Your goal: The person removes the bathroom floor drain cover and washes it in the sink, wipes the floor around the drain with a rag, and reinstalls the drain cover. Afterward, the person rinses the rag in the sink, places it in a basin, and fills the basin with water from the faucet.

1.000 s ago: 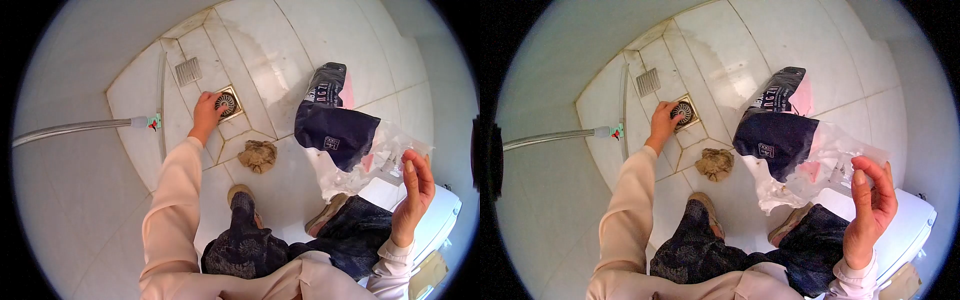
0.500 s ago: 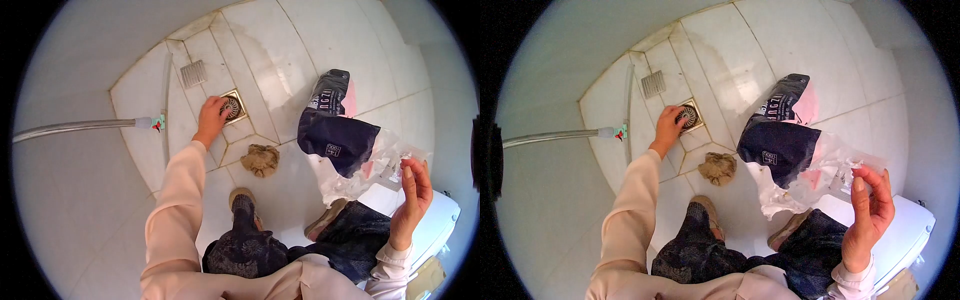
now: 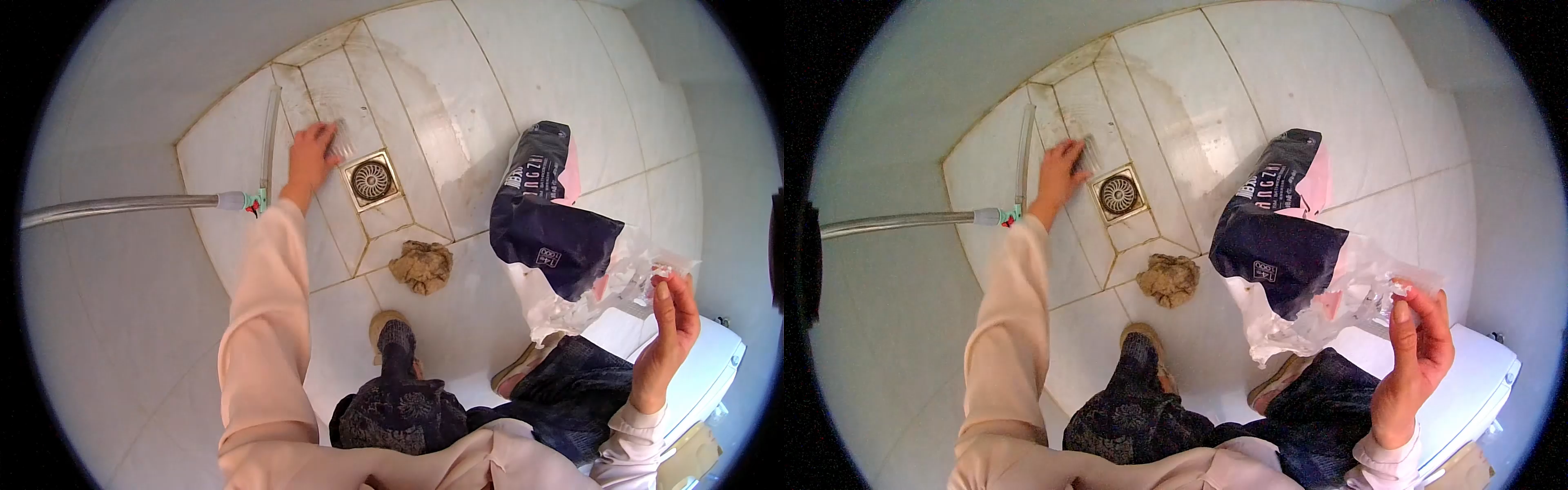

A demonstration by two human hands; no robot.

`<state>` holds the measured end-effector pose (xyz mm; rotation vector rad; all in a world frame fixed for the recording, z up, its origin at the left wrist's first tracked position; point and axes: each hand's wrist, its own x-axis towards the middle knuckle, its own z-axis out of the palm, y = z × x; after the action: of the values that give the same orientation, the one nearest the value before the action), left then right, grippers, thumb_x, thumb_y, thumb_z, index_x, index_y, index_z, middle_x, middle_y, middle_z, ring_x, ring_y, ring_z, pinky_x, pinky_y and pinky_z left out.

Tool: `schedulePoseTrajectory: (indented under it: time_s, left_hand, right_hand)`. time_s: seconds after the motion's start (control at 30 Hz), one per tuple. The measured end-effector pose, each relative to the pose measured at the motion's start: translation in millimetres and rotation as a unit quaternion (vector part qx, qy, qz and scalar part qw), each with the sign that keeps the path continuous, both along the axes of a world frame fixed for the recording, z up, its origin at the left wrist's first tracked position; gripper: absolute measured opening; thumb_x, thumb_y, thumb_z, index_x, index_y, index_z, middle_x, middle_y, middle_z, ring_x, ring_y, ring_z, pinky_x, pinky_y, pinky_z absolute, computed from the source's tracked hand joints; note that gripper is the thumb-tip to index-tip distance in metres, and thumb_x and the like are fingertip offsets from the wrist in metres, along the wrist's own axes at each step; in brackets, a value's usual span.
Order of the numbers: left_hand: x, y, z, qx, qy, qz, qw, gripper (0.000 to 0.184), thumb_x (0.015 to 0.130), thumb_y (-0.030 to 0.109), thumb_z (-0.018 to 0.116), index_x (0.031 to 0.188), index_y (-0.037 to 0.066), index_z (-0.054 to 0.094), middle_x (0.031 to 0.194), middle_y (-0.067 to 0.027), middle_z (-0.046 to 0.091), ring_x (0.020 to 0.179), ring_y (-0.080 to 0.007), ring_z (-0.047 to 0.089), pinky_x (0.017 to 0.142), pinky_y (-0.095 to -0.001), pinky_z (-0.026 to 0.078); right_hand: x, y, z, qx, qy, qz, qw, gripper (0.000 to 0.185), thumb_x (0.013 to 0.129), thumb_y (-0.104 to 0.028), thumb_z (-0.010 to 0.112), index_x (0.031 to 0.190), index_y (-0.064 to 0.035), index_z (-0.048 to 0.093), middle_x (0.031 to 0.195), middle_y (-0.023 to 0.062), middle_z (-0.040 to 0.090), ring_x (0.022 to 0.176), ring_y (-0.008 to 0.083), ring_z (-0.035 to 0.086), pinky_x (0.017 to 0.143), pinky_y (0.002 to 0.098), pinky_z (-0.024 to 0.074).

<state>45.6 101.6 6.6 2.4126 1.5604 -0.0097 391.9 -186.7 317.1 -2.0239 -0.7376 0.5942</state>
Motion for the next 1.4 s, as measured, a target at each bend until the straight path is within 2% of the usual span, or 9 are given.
schedulePoseTrajectory:
  time_s: [0.17,0.43,0.73,0.97,1.1,1.17,1.2,1.3,1.4]
  left_hand:
    - [20.5,-92.2,-0.6,0.024,-0.156,-0.08,0.984,0.064,0.061,0.023,0.072,0.12,0.012,0.049,0.117,-0.0117,0.046,0.104,-0.0323,0.041,0.09,-0.0394,0.036]
    - [33.4,-110.1,2.2,0.039,-0.154,-0.077,0.984,0.055,0.062,0.02,0.071,0.113,0.007,0.053,0.117,-0.0114,0.045,0.105,-0.0304,0.041,0.086,-0.0394,0.036]
    - [48.7,-120.6,7.1,0.04,-0.117,-0.021,0.992,0.058,0.059,0.018,0.072,0.113,0.008,0.053,0.115,-0.0123,0.045,0.104,-0.0312,0.041,0.086,-0.0402,0.033]
    - [71.7,-233.2,52.2,-0.044,-0.229,-0.233,0.944,0.051,0.067,0.027,0.067,0.114,0.019,0.051,0.12,-0.0117,0.042,0.109,-0.0324,0.039,0.088,-0.0491,0.03]
    - [36.8,-255.3,-22.9,-0.026,-0.259,-0.289,0.921,0.035,0.07,0.015,0.061,0.105,0.018,0.059,0.112,-0.0104,0.049,0.103,-0.0321,0.044,0.086,-0.0447,0.036]
    - [26.7,-222.2,-2.4,0.011,-0.335,-0.175,0.926,0.034,0.062,0.004,0.063,0.094,0.014,0.062,0.098,-0.0063,0.058,0.094,-0.0283,0.05,0.082,-0.0396,0.04]
    - [13.6,-206.6,-29.4,-0.092,-0.449,-0.012,0.889,0.038,0.06,0.001,0.063,0.096,0.013,0.062,0.095,-0.0063,0.06,0.093,-0.0274,0.051,0.082,-0.0381,0.039]
    - [-16.9,-123.9,-10.3,0.186,-0.213,0.109,0.953,0.045,0.067,0.005,0.061,0.111,0.01,0.055,0.104,-0.015,0.053,0.094,-0.0298,0.049,0.083,-0.0412,0.037]
    - [10.0,-117.1,-22.5,0.1,-0.153,0.099,0.978,0.039,0.069,0.006,0.058,0.108,0.012,0.057,0.107,-0.0096,0.053,0.098,-0.0291,0.047,0.083,-0.0396,0.037]
  right_hand:
    - [0.5,0.2,-1.5,-0.002,-0.006,0.027,1.0,0.016,0.082,-0.006,0.056,0.096,-0.0007,0.059,0.098,0.005,0.053,0.092,0.0117,0.048,0.081,0.0196,0.0365]
    - [3.5,-4.6,0.6,-0.031,-0.021,0.031,0.999,0.021,0.081,-0.014,0.058,0.099,-0.0025,0.062,0.099,0.0074,0.06,0.104,0.015,0.049,0.092,0.0281,0.0346]
    - [-5.4,-1.8,3.0,0.002,-0.03,0.038,0.999,0.018,0.081,-0.01,0.057,0.097,-0.0015,0.06,0.098,0.0068,0.056,0.095,0.0133,0.047,0.087,0.0228,0.032]
    - [-5.9,-7.7,2.9,0.008,-0.081,0.012,0.997,0.018,0.083,-0.012,0.055,0.095,-0.0011,0.062,0.098,0.0063,0.06,0.088,0.0104,0.049,0.087,0.0244,0.0341]
    - [-3.7,-11.7,3.8,0.043,-0.078,-0.021,0.996,0.02,0.083,-0.013,0.055,0.097,-0.0009,0.062,0.099,0.0066,0.061,0.082,0.0101,0.051,0.086,0.0247,0.0375]
    - [-1.4,-16.8,4.2,0.06,-0.086,-0.04,0.994,0.021,0.083,-0.013,0.055,0.098,-0.0008,0.062,0.1,0.007,0.061,0.081,0.0104,0.051,0.085,0.0246,0.0383]
    - [0.8,-16.3,6.0,0.073,-0.081,-0.053,0.993,0.021,0.083,-0.013,0.055,0.099,-0.0006,0.061,0.1,0.0073,0.061,0.081,0.0104,0.051,0.085,0.0248,0.0385]
    - [-6.5,-20.3,7.3,0.081,-0.076,-0.073,0.991,0.022,0.083,-0.012,0.055,0.1,-0.0001,0.061,0.102,0.0081,0.06,0.081,0.0106,0.051,0.086,0.0251,0.0386]
    - [-3.5,-16.6,5.2,0.078,-0.061,-0.069,0.993,0.022,0.083,-0.012,0.054,0.1,0.0002,0.06,0.102,0.0085,0.06,0.08,0.0107,0.051,0.085,0.025,0.0388]
